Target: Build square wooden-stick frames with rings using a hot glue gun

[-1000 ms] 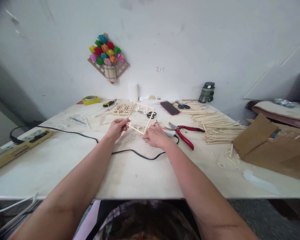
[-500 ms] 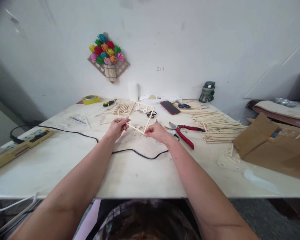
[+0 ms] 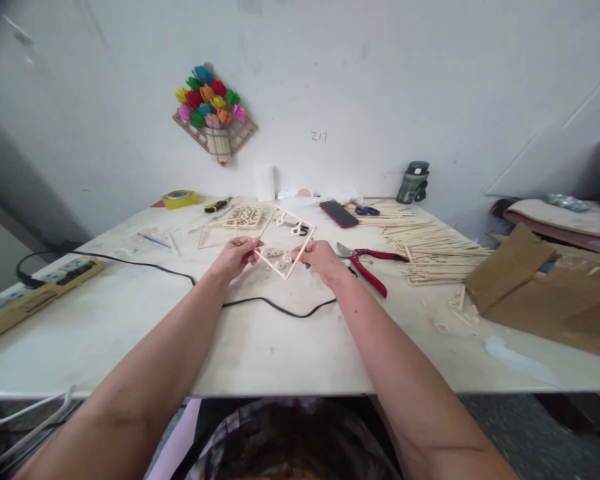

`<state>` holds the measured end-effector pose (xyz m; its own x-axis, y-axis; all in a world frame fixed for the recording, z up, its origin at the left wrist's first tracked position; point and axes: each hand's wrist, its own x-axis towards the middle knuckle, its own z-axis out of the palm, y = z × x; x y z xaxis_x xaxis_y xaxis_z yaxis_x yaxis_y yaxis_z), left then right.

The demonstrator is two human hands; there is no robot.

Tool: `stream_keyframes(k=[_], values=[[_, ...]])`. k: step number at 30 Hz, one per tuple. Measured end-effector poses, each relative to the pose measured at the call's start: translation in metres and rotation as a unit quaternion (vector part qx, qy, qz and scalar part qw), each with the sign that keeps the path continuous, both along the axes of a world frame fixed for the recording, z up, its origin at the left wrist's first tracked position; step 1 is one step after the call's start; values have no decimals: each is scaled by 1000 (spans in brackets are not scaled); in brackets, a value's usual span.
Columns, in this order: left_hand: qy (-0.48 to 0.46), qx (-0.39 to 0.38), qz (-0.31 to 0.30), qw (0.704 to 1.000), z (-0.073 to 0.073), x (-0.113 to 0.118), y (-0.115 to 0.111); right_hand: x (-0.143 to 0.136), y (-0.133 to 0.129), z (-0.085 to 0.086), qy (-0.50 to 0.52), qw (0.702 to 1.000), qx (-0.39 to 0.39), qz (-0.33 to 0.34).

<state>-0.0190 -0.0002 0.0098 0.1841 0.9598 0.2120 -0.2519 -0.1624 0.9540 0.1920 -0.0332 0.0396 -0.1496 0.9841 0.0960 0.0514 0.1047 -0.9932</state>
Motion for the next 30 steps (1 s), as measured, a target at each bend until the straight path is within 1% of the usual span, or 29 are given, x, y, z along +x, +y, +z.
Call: stream_keyframes(k=[4,7,12,16,21,24,30], values=[[0,-3,2,1000,0,0,0,-3,-2,0,55,998,-35,20],[-1,-1,1,1000,0,0,-1,-5,-4,1,94,994,-53,21],[-6,0,0,1000,1,0,-2,-5,-4,2,132,990,-47,31],[-6,-1,3,1000,3,1,-4,-5,-3,0,121,992,-39,17],[1,-1,10,1000,4,1,-5,-3,-2,-2,111,993,-18,34],[-3,3,7,1000,5,1,-5,-3,-1,-3,91,995,-2,32],[-6,1,5,1000,4,1,-4,-3,2,-7,66,997,17,-27]])
